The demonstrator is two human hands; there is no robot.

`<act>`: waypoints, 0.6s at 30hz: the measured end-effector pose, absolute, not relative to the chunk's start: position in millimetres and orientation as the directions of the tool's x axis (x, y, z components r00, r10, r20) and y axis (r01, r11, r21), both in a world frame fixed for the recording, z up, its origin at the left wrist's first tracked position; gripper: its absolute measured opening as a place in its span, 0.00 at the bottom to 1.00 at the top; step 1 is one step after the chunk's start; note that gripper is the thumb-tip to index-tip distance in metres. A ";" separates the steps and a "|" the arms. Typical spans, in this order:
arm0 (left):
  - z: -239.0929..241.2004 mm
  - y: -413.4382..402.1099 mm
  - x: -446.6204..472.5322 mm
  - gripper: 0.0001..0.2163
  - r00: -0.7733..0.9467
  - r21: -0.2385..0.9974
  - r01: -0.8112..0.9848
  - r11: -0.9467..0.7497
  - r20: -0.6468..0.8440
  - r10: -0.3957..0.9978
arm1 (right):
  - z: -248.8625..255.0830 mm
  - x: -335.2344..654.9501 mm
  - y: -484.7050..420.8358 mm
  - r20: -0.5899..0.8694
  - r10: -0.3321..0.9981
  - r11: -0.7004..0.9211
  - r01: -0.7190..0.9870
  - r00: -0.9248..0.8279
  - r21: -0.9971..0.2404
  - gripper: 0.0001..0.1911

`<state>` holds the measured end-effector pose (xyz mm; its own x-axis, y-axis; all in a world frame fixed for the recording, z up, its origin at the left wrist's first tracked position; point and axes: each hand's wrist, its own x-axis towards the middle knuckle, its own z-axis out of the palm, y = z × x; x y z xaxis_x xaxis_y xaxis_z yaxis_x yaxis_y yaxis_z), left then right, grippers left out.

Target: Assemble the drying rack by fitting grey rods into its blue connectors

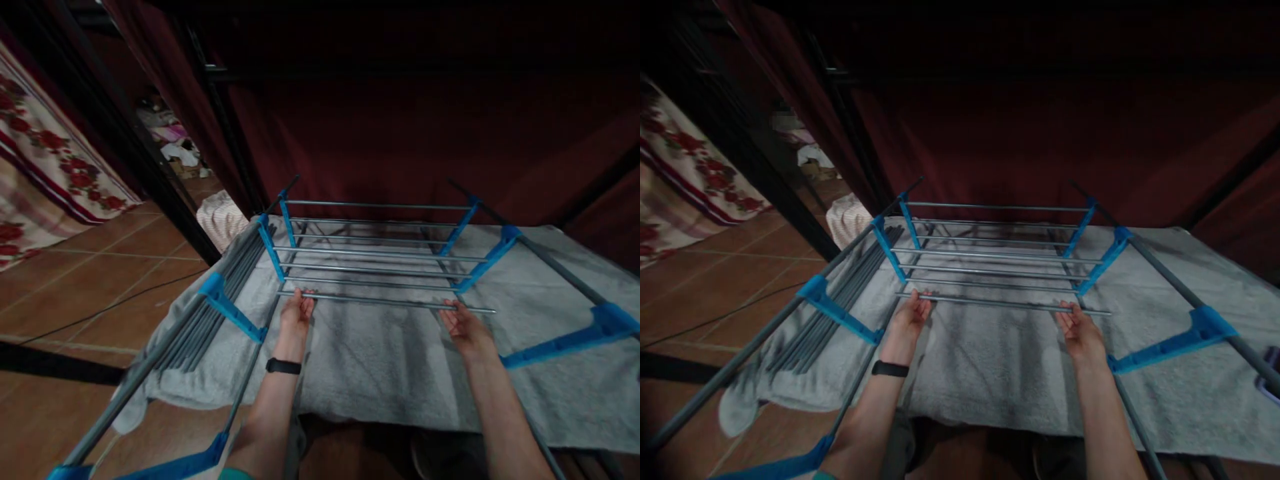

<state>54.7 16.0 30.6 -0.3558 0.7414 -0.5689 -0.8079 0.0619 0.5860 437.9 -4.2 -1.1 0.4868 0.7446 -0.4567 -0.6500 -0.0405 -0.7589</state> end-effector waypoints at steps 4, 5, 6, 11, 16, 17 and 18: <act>26.4 12.3 57.6 0.06 -0.333 0.573 -0.818 0.053 -0.546 0.769 | -4.1 437.6 -3.1 -0.465 0.756 -0.079 -0.641 0.461 -0.763 0.09; 25.9 11.7 58.3 0.06 -0.331 0.573 -0.818 0.052 -0.542 0.772 | -4.5 437.7 -3.1 -0.465 0.760 -0.085 -0.640 0.454 -0.764 0.09; 25.6 11.2 59.1 0.06 -0.329 0.575 -0.816 0.051 -0.536 0.778 | -4.8 437.8 -3.1 -0.465 0.763 -0.092 -0.638 0.448 -0.765 0.09; 28.0 9.6 61.7 0.07 -0.328 0.601 -0.798 0.044 -0.495 0.804 | -3.6 438.5 -3.9 -0.494 0.751 -0.131 -0.634 0.439 -0.762 0.11; 29.9 8.9 58.5 0.04 -0.335 0.611 -0.791 0.035 -0.480 0.811 | -2.6 439.8 -3.7 -0.515 0.738 -0.143 -0.644 0.437 -0.751 0.13; 29.8 9.2 57.4 0.03 -0.341 0.611 -0.791 0.030 -0.482 0.807 | -3.1 440.7 -3.3 -0.515 0.738 -0.144 -0.645 0.436 -0.751 0.13; 29.6 9.8 56.1 0.03 -0.350 0.609 -0.793 0.023 -0.485 0.802 | -4.1 441.8 -2.7 -0.517 0.737 -0.144 -0.646 0.435 -0.750 0.13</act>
